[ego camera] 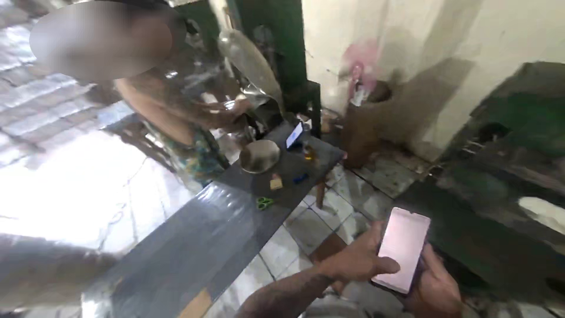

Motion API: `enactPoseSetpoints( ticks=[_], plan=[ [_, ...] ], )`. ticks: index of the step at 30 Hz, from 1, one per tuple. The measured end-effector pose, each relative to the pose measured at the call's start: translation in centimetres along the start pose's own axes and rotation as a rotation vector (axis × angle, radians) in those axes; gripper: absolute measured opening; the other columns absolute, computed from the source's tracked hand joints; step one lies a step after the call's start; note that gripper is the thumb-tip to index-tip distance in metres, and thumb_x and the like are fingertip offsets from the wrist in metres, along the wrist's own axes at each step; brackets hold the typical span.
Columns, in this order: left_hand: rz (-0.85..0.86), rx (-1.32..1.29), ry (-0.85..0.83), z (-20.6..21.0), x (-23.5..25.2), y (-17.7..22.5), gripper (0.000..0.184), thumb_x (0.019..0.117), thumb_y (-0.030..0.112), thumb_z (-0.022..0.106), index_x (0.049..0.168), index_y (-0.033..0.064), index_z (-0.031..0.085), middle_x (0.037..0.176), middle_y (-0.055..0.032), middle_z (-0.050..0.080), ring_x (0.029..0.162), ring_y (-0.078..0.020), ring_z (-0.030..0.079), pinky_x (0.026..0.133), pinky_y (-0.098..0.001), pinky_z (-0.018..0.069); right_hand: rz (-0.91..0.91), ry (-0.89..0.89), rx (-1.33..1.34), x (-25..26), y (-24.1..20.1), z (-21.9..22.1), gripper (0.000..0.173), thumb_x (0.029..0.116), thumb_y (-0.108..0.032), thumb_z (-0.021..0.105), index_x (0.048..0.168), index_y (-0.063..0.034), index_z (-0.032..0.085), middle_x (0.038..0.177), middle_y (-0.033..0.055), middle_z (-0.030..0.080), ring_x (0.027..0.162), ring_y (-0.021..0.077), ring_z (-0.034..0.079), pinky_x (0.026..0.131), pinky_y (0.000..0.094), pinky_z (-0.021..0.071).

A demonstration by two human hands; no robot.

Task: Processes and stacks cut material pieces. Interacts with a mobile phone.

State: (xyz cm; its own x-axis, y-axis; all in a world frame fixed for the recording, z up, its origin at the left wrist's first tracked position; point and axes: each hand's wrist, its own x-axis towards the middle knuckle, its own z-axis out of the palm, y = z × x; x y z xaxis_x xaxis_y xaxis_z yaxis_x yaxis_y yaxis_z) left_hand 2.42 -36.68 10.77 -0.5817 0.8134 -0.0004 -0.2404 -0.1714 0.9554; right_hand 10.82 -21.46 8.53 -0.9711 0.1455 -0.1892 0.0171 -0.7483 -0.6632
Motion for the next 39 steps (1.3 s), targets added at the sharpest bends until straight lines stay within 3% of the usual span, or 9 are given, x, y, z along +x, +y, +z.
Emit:
enactPoseSetpoints(
  ticks=[4,9,15,22,25,28,30,35,39],
  plan=[
    [0.022,0.055,0.101,-0.9,-1.1,-0.3,0.081,0.0891,-0.001,0.061,0.156,-0.0031,0.017,0.137,-0.0186,0.056,0.119,-0.0182,0.063,0.102,-0.0376,0.0538,0.14,0.022,0.017,1.4,0.5,1.1,0.054,0.1101,-0.05,0.023,0.122,-0.0199,0.067,0.11,0.0042,0.077,0.1,0.0153,0.075,0.083,0.0391,0.0646],
    [0.032,0.026,0.208,0.1,-1.4,-0.5,0.082,0.0883,-0.002,0.061,0.157,-0.0017,0.016,0.14,-0.0172,0.055,0.122,-0.0181,0.061,0.104,-0.0371,0.0533,0.207,-0.169,0.052,3.0,0.5,-0.7,0.045,0.1039,-0.054,0.046,0.124,-0.0197,0.068,0.114,0.006,0.076,0.105,0.0173,0.073,0.088,0.0406,0.063],
    [0.039,0.087,0.31,2.3,0.0,-0.2,0.08,0.0888,-0.002,0.061,0.157,-0.0019,0.019,0.139,-0.019,0.055,0.121,-0.0195,0.062,0.103,-0.0394,0.0529,0.258,-0.19,0.048,3.1,-2.4,-0.7,0.046,0.1102,-0.045,0.03,0.116,-0.0234,0.07,0.109,0.0003,0.078,0.102,0.0112,0.074,0.088,0.0351,0.0633],
    [0.031,0.083,0.338,5.6,2.8,-1.8,0.077,0.0889,-0.005,0.06,0.156,0.0,0.021,0.138,-0.0173,0.057,0.12,-0.0197,0.062,0.103,-0.0409,0.0531,0.277,-0.352,0.131,4.4,-3.9,-6.2,0.04,0.1046,-0.054,0.045,0.117,-0.0275,0.073,0.112,-0.0028,0.077,0.106,0.0082,0.072,0.092,0.0345,0.0612],
    [-0.004,0.06,0.37,6.8,3.2,-2.1,0.08,0.0899,-0.006,0.059,0.158,0.0031,0.018,0.14,-0.0156,0.055,0.121,-0.0186,0.062,0.104,-0.0402,0.0527,0.348,-0.343,0.199,4.5,-4.6,-6.7,0.04,0.1047,-0.052,0.046,0.111,-0.0251,0.075,0.108,-0.0009,0.078,0.102,0.0089,0.073,0.09,0.0339,0.0622],
    [-0.035,0.078,0.417,7.5,3.2,-2.1,0.08,0.0895,-0.004,0.06,0.157,0.0028,0.018,0.139,-0.015,0.056,0.12,-0.0182,0.062,0.102,-0.0399,0.0539,0.443,-0.442,0.342,5.0,-4.3,-7.5,0.038,0.1032,-0.048,0.05,0.115,-0.0218,0.076,0.111,0.0032,0.077,0.105,0.0138,0.073,0.091,0.039,0.0617],
    [-0.033,0.086,0.436,7.3,3.0,-1.8,0.077,0.0901,-0.005,0.061,0.156,0.0018,0.02,0.137,-0.0141,0.057,0.119,-0.0171,0.063,0.102,-0.0388,0.054,0.472,-0.456,0.353,5.4,-4.2,-7.2,0.039,0.102,-0.049,0.052,0.114,-0.0216,0.077,0.111,0.0034,0.077,0.105,0.0142,0.073,0.091,0.0394,0.0618],
    [-0.026,0.065,0.467,6.0,2.1,-1.4,0.076,0.0915,-0.003,0.06,0.155,0.0027,0.02,0.136,-0.0136,0.058,0.117,-0.0167,0.064,0.1,-0.0384,0.0553,0.461,-0.364,0.251,5.9,-3.5,-5.4,0.042,0.1072,-0.046,0.041,0.112,-0.0214,0.075,0.108,0.0034,0.078,0.103,0.0133,0.074,0.091,0.0381,0.0617],
    [0.017,0.032,0.447,3.5,0.5,-1.1,0.075,0.0911,-0.004,0.06,0.154,0.0014,0.02,0.133,-0.0126,0.059,0.116,-0.0152,0.064,0.099,-0.037,0.0553,0.414,-0.423,0.199,6.7,-1.6,-3.7,0.04,0.1064,-0.046,0.043,0.116,-0.0229,0.074,0.112,0.0024,0.077,0.106,0.013,0.073,0.094,0.0375,0.061]
  ],
)
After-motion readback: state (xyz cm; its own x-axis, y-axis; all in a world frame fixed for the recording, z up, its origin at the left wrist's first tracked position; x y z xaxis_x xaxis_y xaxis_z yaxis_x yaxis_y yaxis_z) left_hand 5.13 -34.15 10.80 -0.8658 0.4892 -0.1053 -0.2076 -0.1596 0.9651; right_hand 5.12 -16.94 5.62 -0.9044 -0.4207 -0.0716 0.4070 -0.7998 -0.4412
